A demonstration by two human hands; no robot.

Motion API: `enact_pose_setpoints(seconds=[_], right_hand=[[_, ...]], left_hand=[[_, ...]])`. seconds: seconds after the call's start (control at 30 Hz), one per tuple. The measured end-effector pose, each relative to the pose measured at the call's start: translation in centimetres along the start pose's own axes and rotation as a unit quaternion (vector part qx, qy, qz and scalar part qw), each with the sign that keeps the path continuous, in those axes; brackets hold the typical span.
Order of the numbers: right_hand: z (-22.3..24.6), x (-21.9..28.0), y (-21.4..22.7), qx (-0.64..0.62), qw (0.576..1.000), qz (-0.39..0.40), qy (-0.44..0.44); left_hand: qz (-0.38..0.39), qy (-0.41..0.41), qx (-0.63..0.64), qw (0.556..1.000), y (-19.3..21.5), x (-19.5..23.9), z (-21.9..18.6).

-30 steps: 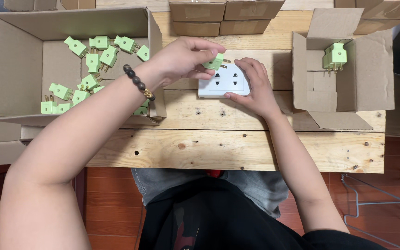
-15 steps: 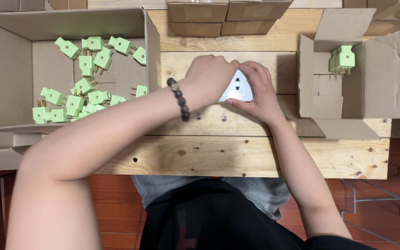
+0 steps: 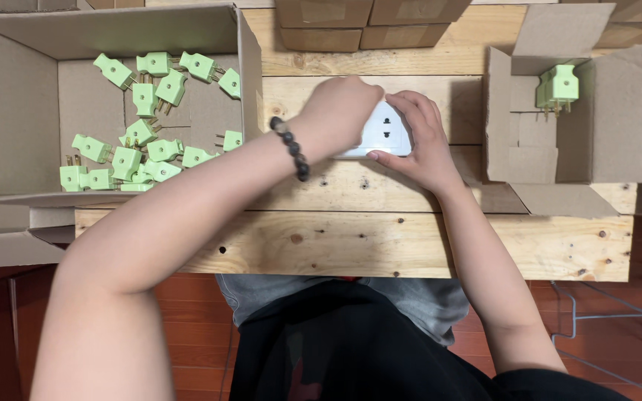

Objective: The person picks up green electrical plugs one by one from a large cardboard box, inserts them into a white wall socket to check them, and then places the plugs into a smaller cardboard box on the right.

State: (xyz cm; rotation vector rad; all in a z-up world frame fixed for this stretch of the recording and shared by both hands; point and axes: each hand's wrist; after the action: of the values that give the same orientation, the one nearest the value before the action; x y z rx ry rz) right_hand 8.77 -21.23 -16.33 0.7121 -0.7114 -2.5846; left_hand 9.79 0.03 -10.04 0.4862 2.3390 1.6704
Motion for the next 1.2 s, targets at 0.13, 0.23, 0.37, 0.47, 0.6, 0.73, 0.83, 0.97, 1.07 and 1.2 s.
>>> enact_pose_setpoints(seconds=[0.13, 0.23, 0.37, 0.47, 0.6, 0.73, 0.83, 0.97, 1.07, 1.2], right_hand=[[0.5, 0.3, 0.2, 0.019, 0.999, 0.027, 0.006], [0.4, 0.5, 0.2, 0.017, 1.0, 0.02, 0.013], [0.2, 0.5, 0.2, 0.022, 0.999, 0.022, 0.016], [0.3, 0.5, -0.1, 0.002, 1.0, 0.008, -0.003], [0.1, 0.3, 0.0, -0.02, 1.0, 0.001, -0.019], [0.6, 0.3, 0.2, -0.024, 0.999, 0.005, -0.021], [0.7, 0.1, 0.3, -0.023, 0.999, 0.007, -0.03], [0.5, 0.2, 0.3, -0.027, 0.999, 0.009, -0.034], [0.8, 0.1, 0.2, -0.024, 0.999, 0.008, -0.036], [0.3, 0.3, 0.0, -0.01, 0.999, 0.005, -0.037]], left_hand=[[0.038, 0.067, 0.025, 0.997, 0.8, 1.6, 1.2], [0.009, 0.054, 0.049, 0.997, 0.0, 1.9, 1.5], [0.008, 0.063, 0.009, 0.998, -1.0, 1.9, 0.6], [-0.005, 0.049, 0.016, 0.999, -0.4, 2.5, 0.4], [-0.076, 0.119, 0.291, 0.946, 5.1, 4.6, -0.9], [-0.046, 0.197, 0.427, 0.881, 6.1, 5.4, -0.9], [-0.008, 0.22, 0.473, 0.853, 5.1, 4.6, -0.1], [-0.005, 0.147, 0.403, 0.903, 5.2, 3.6, -0.8], [-0.013, 0.064, 0.239, 0.969, 4.3, 2.3, -1.3], [-0.003, -0.016, 0.108, 0.994, 3.1, 1.0, -2.6]])
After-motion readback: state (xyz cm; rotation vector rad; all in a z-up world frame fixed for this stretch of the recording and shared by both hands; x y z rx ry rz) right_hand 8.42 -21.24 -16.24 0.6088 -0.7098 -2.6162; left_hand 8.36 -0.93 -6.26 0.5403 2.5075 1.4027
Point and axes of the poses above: each hand's wrist, its own x-axis away from the middle knuckle, its own y-axis out of the back of the hand, z = x × y, and after that the axes turned 7 degrees about -z, right-handed
